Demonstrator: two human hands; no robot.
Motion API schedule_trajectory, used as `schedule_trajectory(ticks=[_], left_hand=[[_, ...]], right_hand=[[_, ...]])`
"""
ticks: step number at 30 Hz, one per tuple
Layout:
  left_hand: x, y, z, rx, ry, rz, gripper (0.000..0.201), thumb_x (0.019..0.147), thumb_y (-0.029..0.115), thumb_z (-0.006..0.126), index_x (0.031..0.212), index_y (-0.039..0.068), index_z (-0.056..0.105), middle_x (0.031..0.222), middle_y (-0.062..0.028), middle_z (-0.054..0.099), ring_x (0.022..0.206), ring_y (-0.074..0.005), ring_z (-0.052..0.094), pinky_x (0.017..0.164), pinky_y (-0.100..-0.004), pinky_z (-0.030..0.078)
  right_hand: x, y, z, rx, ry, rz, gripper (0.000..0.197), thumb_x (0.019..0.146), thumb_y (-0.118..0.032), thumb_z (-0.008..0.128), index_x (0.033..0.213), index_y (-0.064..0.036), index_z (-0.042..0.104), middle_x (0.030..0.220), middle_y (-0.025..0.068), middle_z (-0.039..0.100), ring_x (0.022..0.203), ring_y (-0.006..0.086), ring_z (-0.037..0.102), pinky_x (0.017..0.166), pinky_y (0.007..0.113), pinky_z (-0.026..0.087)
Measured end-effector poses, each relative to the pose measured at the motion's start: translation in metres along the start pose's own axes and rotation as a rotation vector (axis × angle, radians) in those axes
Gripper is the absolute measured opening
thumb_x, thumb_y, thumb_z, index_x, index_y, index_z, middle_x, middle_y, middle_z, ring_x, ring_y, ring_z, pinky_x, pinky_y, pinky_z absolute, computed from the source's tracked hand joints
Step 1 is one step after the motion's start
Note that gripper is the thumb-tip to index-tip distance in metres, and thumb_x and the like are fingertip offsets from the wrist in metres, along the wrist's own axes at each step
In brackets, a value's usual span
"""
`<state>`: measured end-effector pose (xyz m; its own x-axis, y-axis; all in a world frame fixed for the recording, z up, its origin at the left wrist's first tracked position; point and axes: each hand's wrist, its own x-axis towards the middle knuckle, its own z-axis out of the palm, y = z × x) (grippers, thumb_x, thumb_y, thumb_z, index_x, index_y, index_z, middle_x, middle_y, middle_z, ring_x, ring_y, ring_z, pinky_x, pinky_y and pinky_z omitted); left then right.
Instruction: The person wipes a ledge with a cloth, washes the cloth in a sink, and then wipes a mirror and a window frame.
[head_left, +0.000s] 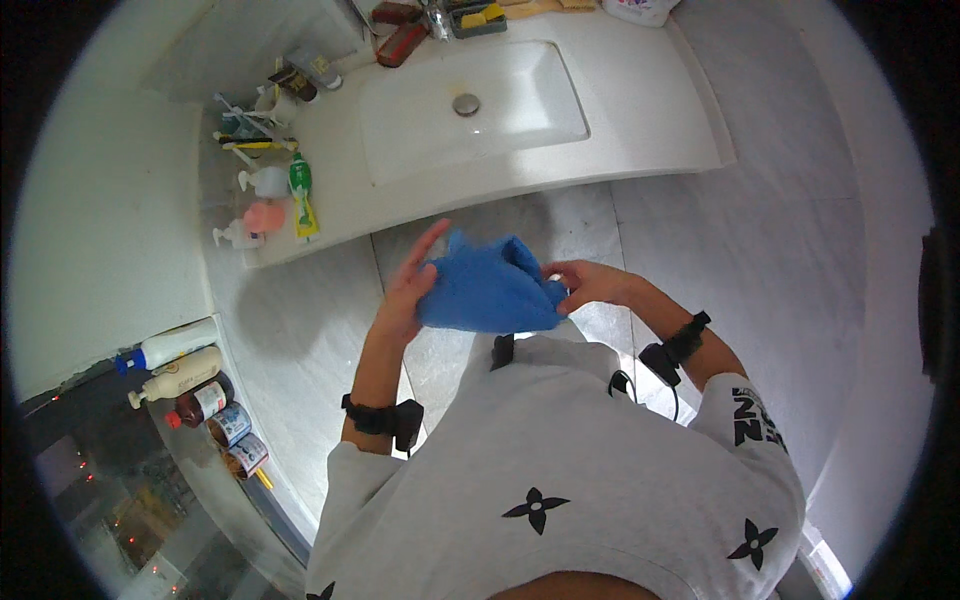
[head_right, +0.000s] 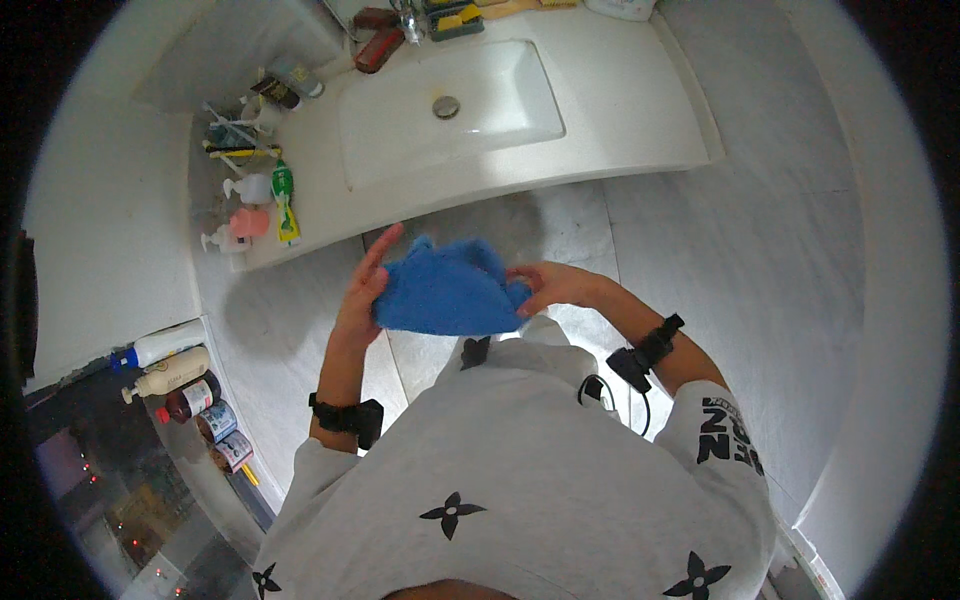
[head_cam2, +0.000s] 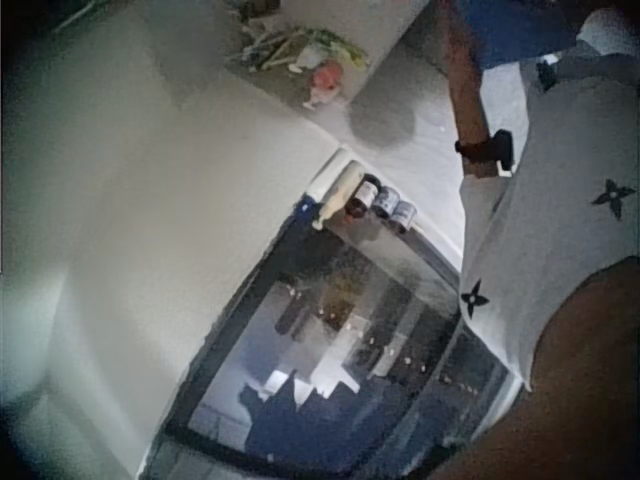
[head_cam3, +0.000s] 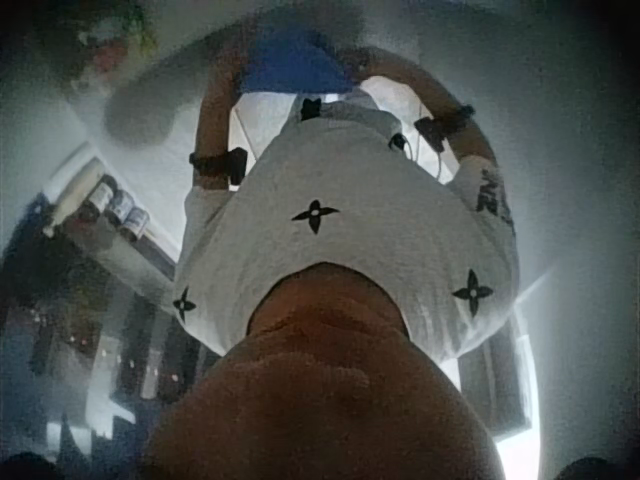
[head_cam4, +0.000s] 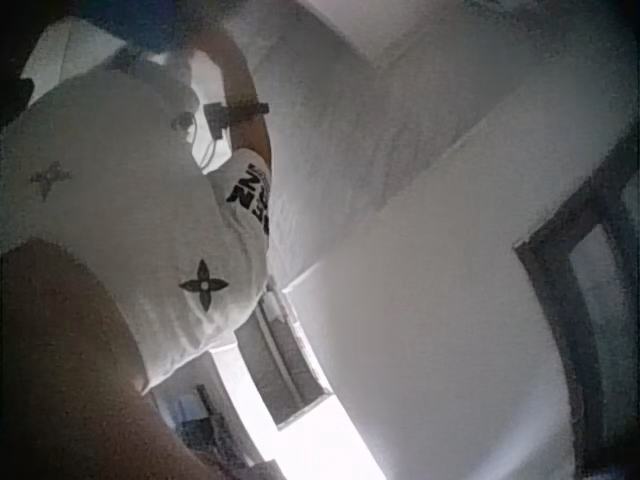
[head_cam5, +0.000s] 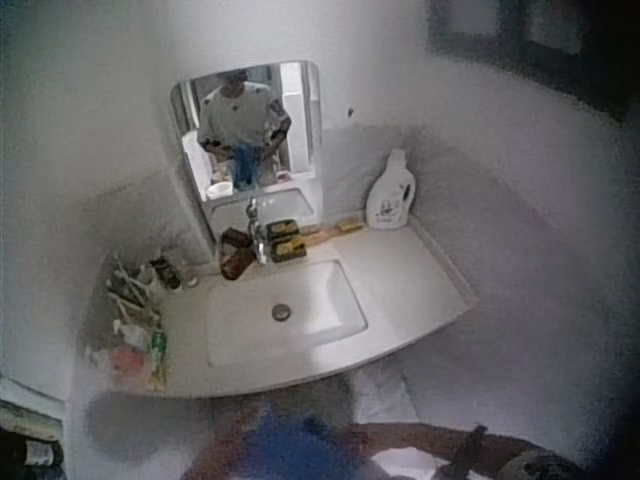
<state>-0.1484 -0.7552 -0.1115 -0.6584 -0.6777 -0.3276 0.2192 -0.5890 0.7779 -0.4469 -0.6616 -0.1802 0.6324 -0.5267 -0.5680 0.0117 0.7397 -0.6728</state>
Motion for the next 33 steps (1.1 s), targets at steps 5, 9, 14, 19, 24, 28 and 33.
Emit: schedule_trajectory(ticks=[5,9,14,19,24,28,33], left_hand=[[-0.005,0.049,-0.013,0.397,0.198,0.100,0.049,0.088,0.019,0.052,0.134,0.006,0.042,0.140,-0.0065,0.039,0.130,-0.0172,0.031,0.107,-0.0303,0.023],[-0.003,0.086,-0.010,0.684,0.197,0.098,0.044,0.088,0.012,0.049,0.131,0.007,0.046,0.129,-0.0041,0.049,0.117,-0.0134,0.043,0.101,-0.0259,0.029],[0.004,0.118,0.000,0.601,0.197,0.152,0.041,0.089,0.013,0.049,0.130,0.009,0.048,0.110,-0.0012,0.055,0.094,-0.0081,0.048,0.088,-0.0212,0.037],[0.009,0.142,0.009,0.717,0.281,0.330,0.040,0.089,0.016,0.050,0.129,0.010,0.049,0.103,-0.0021,0.056,0.090,-0.0069,0.049,0.084,-0.0202,0.039],[0.005,0.162,-0.005,0.773,0.115,0.261,0.043,0.088,0.020,0.056,0.129,0.008,0.049,0.108,-0.0050,0.056,0.089,-0.0108,0.055,0.082,-0.0227,0.044],[-0.002,0.153,0.003,0.705,0.042,0.254,0.044,0.086,0.020,0.056,0.127,0.007,0.049,0.099,-0.0026,0.057,0.087,-0.0088,0.051,0.082,-0.0219,0.039],[-0.008,0.155,0.005,0.736,-0.023,0.155,0.046,0.087,0.021,0.056,0.128,0.004,0.047,0.097,-0.0054,0.059,0.089,-0.0094,0.054,0.080,-0.0217,0.042]], right_hand=[[-0.028,-0.050,0.000,-0.436,0.433,-0.524,0.069,0.071,-0.006,0.073,0.133,-0.0083,0.043,0.116,0.0090,0.059,0.107,0.0182,0.054,0.093,0.033,0.041],[-0.046,-0.092,-0.014,-0.931,0.716,-0.837,0.054,0.073,-0.005,0.070,0.124,-0.0072,0.054,0.114,0.0062,0.061,0.101,0.0145,0.055,0.088,0.032,0.043],[-0.035,-0.121,0.003,0.014,0.539,-0.889,0.037,0.080,-0.005,0.061,0.116,-0.0010,0.056,0.099,0.0073,0.064,0.089,0.0145,0.059,0.082,0.029,0.045],[0.008,-0.081,-0.015,0.656,0.226,-0.510,0.022,0.088,-0.016,0.055,0.105,-0.0029,0.056,0.091,0.0070,0.062,0.083,0.0162,0.059,0.074,0.028,0.047],[0.050,-0.014,-0.009,0.458,0.211,-0.187,0.023,0.090,-0.025,0.053,0.102,-0.0062,0.058,0.077,0.0059,0.062,0.057,0.0133,0.056,0.049,0.024,0.046],[0.049,-0.021,0.012,0.494,-0.408,0.265,0.032,0.090,-0.036,0.053,0.095,-0.0063,0.063,0.072,0.0045,0.061,0.051,0.0092,0.050,0.040,0.021,0.035],[0.049,-0.045,0.030,0.298,-0.057,0.023,0.038,0.090,-0.043,0.052,0.085,-0.0069,0.062,0.071,0.0025,0.060,0.057,0.0065,0.049,0.049,0.019,0.036]])
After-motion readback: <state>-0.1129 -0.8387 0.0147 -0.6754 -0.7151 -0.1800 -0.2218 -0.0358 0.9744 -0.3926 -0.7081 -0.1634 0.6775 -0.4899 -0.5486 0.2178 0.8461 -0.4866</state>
